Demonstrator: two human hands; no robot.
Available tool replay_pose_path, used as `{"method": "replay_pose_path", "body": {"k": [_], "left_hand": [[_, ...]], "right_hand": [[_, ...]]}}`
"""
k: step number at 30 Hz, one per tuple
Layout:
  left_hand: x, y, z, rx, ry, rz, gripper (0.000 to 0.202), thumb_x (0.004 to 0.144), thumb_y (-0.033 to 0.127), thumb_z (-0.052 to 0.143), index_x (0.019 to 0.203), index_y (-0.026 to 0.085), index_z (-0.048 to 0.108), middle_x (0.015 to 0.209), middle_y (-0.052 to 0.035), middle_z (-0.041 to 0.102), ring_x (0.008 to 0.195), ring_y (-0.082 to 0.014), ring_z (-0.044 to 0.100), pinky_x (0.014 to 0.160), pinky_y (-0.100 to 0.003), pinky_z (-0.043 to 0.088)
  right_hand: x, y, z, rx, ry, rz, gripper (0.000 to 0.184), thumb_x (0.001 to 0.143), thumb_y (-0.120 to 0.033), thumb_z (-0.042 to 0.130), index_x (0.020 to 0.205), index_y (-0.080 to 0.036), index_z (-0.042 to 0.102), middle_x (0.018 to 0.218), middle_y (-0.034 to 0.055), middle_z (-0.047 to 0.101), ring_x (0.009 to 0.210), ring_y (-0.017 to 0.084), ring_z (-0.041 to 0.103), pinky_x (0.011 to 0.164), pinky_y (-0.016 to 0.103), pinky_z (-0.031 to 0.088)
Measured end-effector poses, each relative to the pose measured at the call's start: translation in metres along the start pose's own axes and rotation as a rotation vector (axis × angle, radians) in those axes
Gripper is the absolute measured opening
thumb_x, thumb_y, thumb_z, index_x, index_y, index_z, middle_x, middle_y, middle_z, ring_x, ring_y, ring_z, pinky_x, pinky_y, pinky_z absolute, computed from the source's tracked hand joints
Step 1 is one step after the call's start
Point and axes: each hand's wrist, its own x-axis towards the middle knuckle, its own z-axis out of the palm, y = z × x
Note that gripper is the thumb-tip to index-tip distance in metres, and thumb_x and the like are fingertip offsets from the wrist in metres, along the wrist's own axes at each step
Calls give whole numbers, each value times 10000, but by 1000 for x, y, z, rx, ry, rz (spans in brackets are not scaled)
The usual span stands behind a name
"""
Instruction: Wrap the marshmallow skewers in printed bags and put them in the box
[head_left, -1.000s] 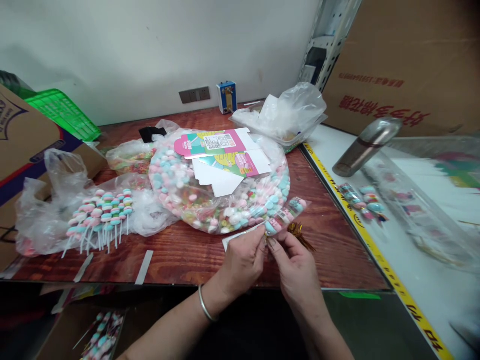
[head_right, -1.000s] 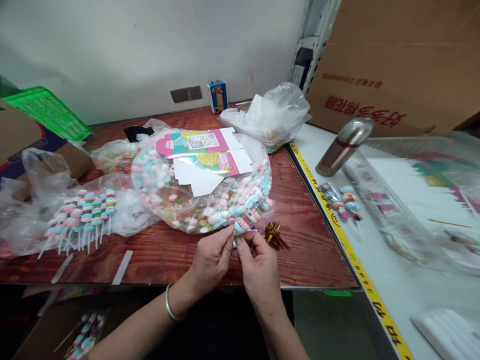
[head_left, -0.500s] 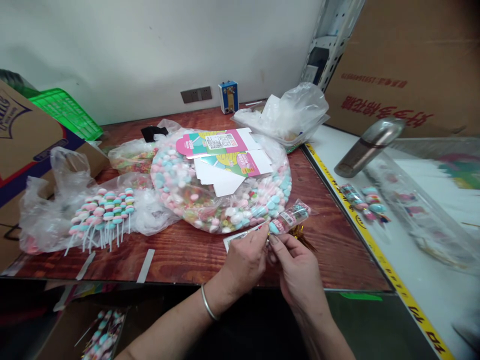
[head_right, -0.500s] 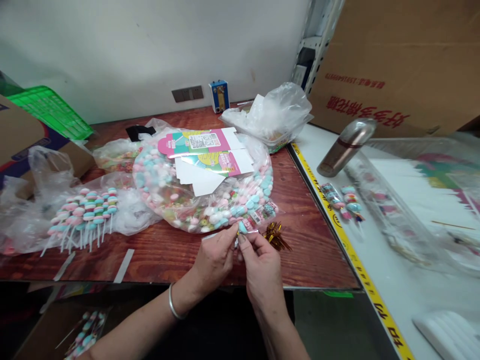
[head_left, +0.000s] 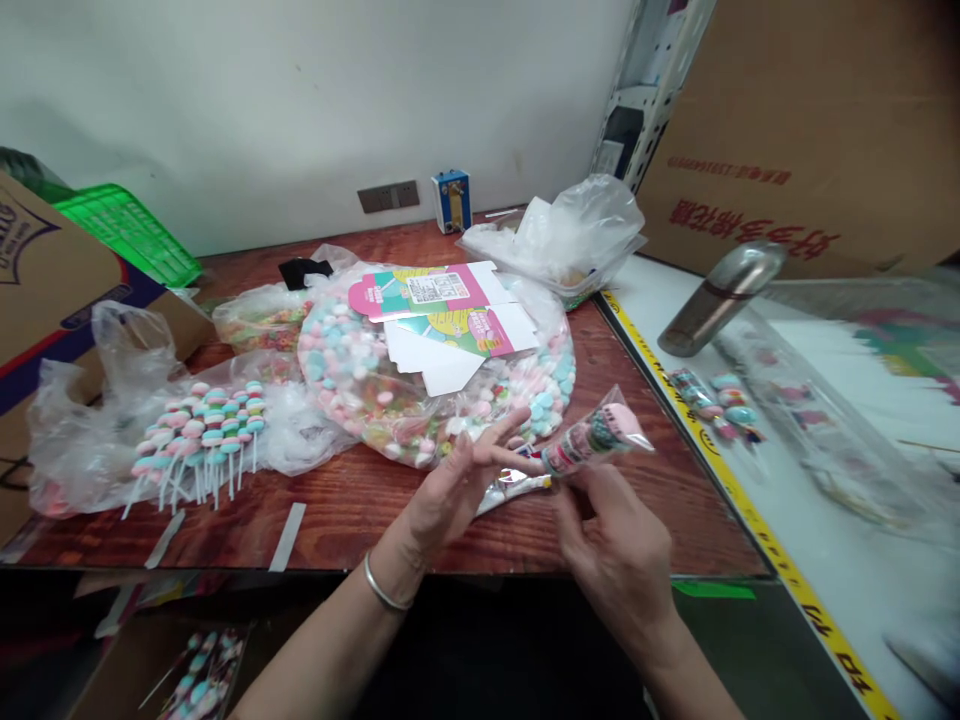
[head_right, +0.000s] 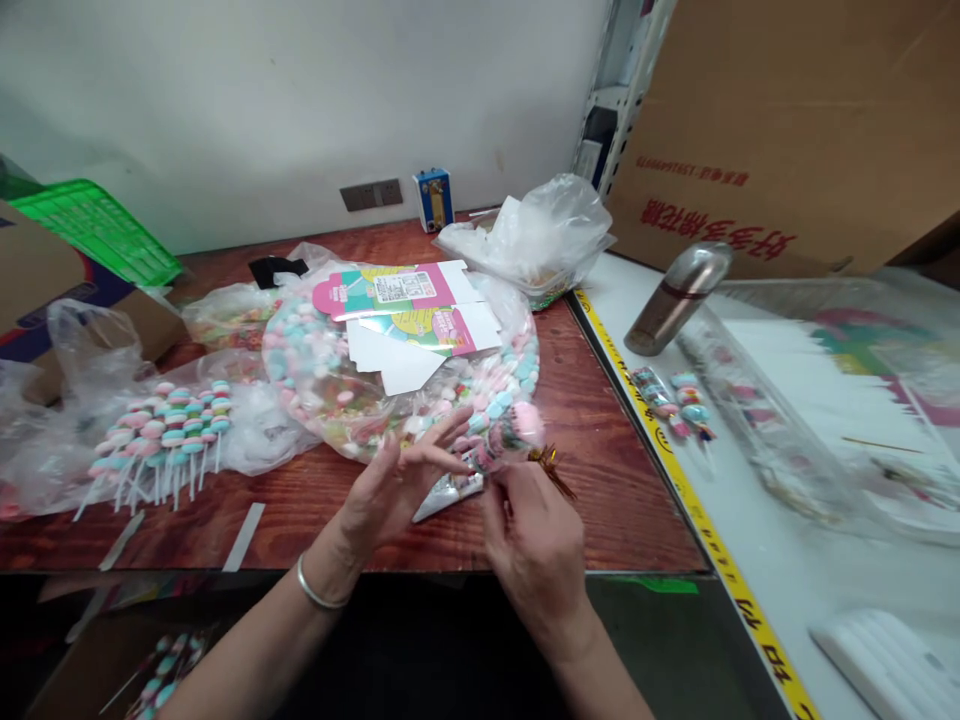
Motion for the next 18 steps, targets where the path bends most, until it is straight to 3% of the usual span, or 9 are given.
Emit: {"method": "replay_pose_path", "body": {"k": [3,6,8,10,13,15,18], "left_hand": [[-5,3,2,229,-43,-14,527,905,583,394,961,215,768,1387,-56,526,1345,-296,379,1162,-437,190],[-8,0,6,160,-46,-140,766,874,708,214,1056,177,736,1358,-98,554,1350,-310,375,1145,-458,224],[-9,-1,8,25,-34,-240,929,832,757,69,1045,145,735,1403,-118,517,1391,-327,314,1148,-470,210],[-8,2,11,-69,-48,-314,968,821,762,37,1062,128,727,1466,-114,447,1415,-331,269,1164,-461,164],[-6,8,15,-164,-118,-270,940,836,742,32,1173,155,684,1563,-42,278,1440,-316,208,1175,-438,154],[-6,10,16,-169,-144,-175,918,842,727,12,1194,199,676,1580,16,226,1459,-292,145,1179,-432,155],[-7,9,12,-15,-131,-89,909,860,692,-18,1040,242,752,1562,60,269,1468,-270,107,1193,-437,94]], "right_hand": [[2,3,-7,-93,39,-114,66,855,-90,570,865,-155,575,740,40,600,683,151,577,662,264,447],[-1,3,-12,-120,24,-281,169,826,-58,609,985,-114,604,838,96,653,747,184,584,706,311,460],[-4,2,-16,-106,-5,-370,231,817,-50,613,1045,-91,607,873,121,668,735,195,569,676,332,456],[-7,0,-19,-83,-53,-437,240,824,-50,597,1062,-73,608,897,141,676,755,212,570,671,349,457],[-8,-3,-21,-70,-115,-521,214,854,-72,556,1058,-75,618,909,140,687,827,234,600,728,374,469],[-8,-2,-20,-61,-113,-485,182,862,-76,542,1021,-102,627,881,115,691,818,217,616,737,355,475],[-6,1,-18,-5,-52,-265,144,852,-72,557,964,-140,619,831,75,672,779,176,623,730,299,482]]}}
